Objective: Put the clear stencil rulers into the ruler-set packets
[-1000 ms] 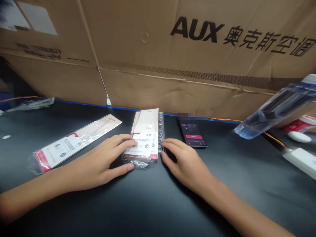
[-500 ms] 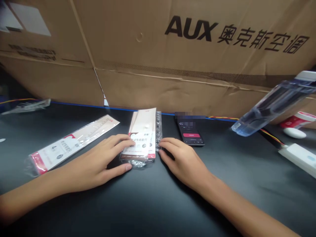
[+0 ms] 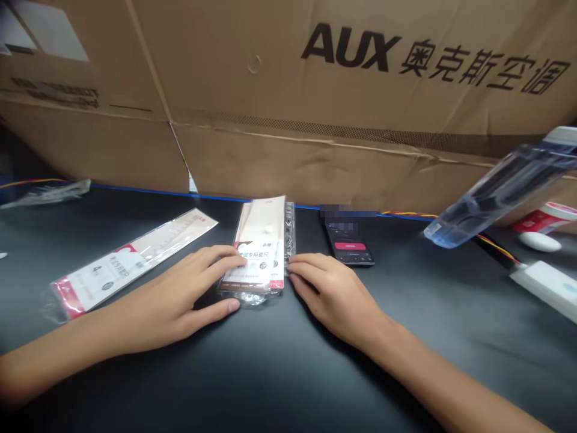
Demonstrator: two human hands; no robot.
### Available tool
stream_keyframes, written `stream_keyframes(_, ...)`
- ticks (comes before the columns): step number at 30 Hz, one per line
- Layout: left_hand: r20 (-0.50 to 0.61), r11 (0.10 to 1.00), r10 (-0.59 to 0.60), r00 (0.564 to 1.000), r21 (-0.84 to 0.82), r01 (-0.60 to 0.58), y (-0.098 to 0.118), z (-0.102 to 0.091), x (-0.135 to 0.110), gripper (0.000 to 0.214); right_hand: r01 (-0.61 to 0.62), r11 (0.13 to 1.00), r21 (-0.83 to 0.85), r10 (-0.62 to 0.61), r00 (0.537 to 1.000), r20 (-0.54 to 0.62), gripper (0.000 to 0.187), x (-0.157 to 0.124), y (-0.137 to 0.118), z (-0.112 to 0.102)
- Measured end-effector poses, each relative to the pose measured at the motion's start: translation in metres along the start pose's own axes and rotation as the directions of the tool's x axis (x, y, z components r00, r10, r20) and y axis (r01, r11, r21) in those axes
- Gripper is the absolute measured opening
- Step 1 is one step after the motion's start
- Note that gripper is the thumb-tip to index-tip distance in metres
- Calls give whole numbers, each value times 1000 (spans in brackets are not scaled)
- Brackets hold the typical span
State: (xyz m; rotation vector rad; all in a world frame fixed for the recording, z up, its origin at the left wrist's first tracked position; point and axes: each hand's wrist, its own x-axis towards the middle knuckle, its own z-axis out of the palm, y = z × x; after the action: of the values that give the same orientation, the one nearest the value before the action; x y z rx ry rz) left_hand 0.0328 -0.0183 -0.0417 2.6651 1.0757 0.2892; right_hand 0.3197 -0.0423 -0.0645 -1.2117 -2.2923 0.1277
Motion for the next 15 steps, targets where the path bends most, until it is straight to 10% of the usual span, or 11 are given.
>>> stream_keyframes(15, -34, 999, -31, 999, -40, 30, 0, 1, 0, 50, 103, 993, -56, -112, 969, -222, 21, 1, 0, -3)
